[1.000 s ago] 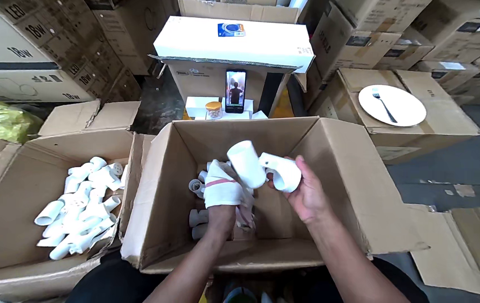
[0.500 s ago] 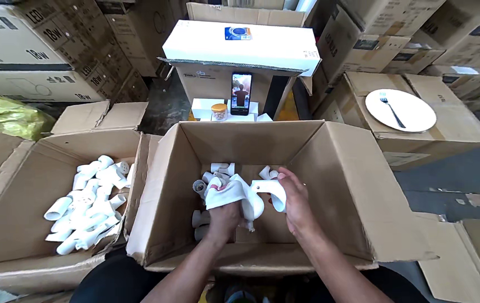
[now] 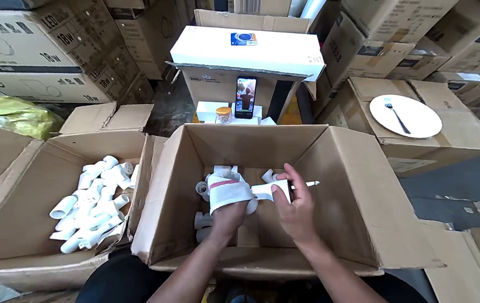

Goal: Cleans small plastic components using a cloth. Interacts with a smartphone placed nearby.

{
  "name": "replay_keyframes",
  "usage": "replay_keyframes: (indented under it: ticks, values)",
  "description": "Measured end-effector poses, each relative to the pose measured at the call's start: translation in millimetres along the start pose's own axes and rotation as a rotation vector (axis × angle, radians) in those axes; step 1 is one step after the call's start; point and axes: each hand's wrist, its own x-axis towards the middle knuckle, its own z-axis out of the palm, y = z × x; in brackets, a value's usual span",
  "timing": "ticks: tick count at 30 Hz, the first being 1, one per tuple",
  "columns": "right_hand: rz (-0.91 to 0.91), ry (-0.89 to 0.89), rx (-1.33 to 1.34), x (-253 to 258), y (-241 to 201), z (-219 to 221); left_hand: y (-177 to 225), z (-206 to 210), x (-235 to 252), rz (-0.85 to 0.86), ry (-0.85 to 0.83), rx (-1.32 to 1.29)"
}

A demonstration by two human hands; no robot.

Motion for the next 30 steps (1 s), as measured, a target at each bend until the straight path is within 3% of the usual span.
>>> replay_keyframes:
  ticks: [2,4,7,9,11,13,15,17,21,24,27,30]
  values:
    - [0.042,0.043,0.122,3,-1,-2,-2,-4,5,-0.155,-0.034,-0.171]
    - [0.124,0.095,0.278,9,-2,-6,-7,-4,5,-0.296,-0.098,-0.5]
    - [0.33,0.172,0.43,12,-6,-4,-5,-2,-1,-0.458,-0.193,-0.8]
    - [0.512,0.164,0.443,12,-8,-2,-2,-3,0,-0.393,-0.207,-0.733]
    - [0.636,0.067,0.393,12,-3,-2,3,-10,5,-0.181,-0.213,-0.413]
    - [0.648,-0.004,0.313,13,4,-3,5,-14,9,0.051,-0.21,-0.121]
    - [0.611,-0.024,0.269,12,7,-3,7,-16,10,0.185,-0.197,0.028]
    - [0.488,-0.024,0.222,8,6,-2,11,-17,10,0.203,-0.158,0.071]
    - [0.012,-0.036,0.088,-3,-4,0,4,-9,13,0.079,-0.112,0.147]
    - [-0.262,-0.136,-0.055,-6,1,-9,2,-16,20,-0.179,-0.424,0.09]
    - [-0.278,-0.202,-0.016,1,-2,-26,-7,-30,21,-0.438,-0.728,-0.299]
    - [-0.23,-0.231,0.108,3,-3,-37,-13,-38,17,-0.412,-1.105,-0.45]
